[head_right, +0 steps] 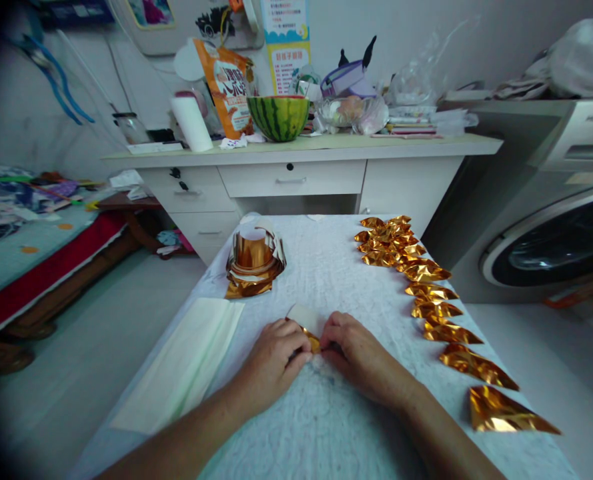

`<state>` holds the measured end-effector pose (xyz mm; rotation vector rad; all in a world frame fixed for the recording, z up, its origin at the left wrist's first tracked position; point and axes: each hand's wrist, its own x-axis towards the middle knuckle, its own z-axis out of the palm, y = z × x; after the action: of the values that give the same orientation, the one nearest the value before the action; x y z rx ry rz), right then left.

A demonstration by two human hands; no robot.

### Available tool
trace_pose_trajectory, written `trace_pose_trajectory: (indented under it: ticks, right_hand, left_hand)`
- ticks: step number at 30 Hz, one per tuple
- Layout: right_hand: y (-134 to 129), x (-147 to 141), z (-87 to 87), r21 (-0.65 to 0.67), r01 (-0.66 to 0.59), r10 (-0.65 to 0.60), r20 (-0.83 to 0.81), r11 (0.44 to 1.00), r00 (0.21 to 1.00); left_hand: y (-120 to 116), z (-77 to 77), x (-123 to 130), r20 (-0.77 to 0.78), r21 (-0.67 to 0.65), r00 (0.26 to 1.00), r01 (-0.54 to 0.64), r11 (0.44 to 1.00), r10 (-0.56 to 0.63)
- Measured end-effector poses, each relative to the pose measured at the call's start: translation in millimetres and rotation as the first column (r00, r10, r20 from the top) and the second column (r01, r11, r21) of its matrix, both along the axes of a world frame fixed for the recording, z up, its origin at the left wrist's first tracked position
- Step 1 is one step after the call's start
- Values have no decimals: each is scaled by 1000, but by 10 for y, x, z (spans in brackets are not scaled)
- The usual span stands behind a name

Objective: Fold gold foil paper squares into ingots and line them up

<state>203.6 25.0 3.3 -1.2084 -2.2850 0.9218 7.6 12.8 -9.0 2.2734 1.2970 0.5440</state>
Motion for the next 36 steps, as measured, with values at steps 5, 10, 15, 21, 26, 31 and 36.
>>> trace_pose_trajectory:
  ticks: [5,10,15,21,26,31,36]
  right_hand:
    - [-1,3,14,-7,29,-29,5,1000,1000]
    - [-6,2,2,-5,56,-56,13,998,998]
    - [-8,-15,-19,10,90,-91,40,996,995]
    - [-14,-35,-55,29,130,-132,75,991,988]
    - [-6,-45,-67,44,140,-143,78,989,987]
    - [-6,-70,-76,56,191,-196,114,980,974]
    - [-6,-95,-77,60,225,-231,137,973,963]
  left_hand:
    - [-31,6,6,68,-23,996,-54,998,55]
    - [-25,10,13,88,-42,994,-69,997,73]
    - [-24,-5,31,82,-32,993,-81,996,83]
    - [-39,-26,73,41,5,992,-117,993,117]
    - [-46,-52,77,45,20,991,-127,992,126]
    - [-42,-80,78,59,38,986,-159,987,156]
    - [-27,-99,85,80,45,983,-170,984,166]
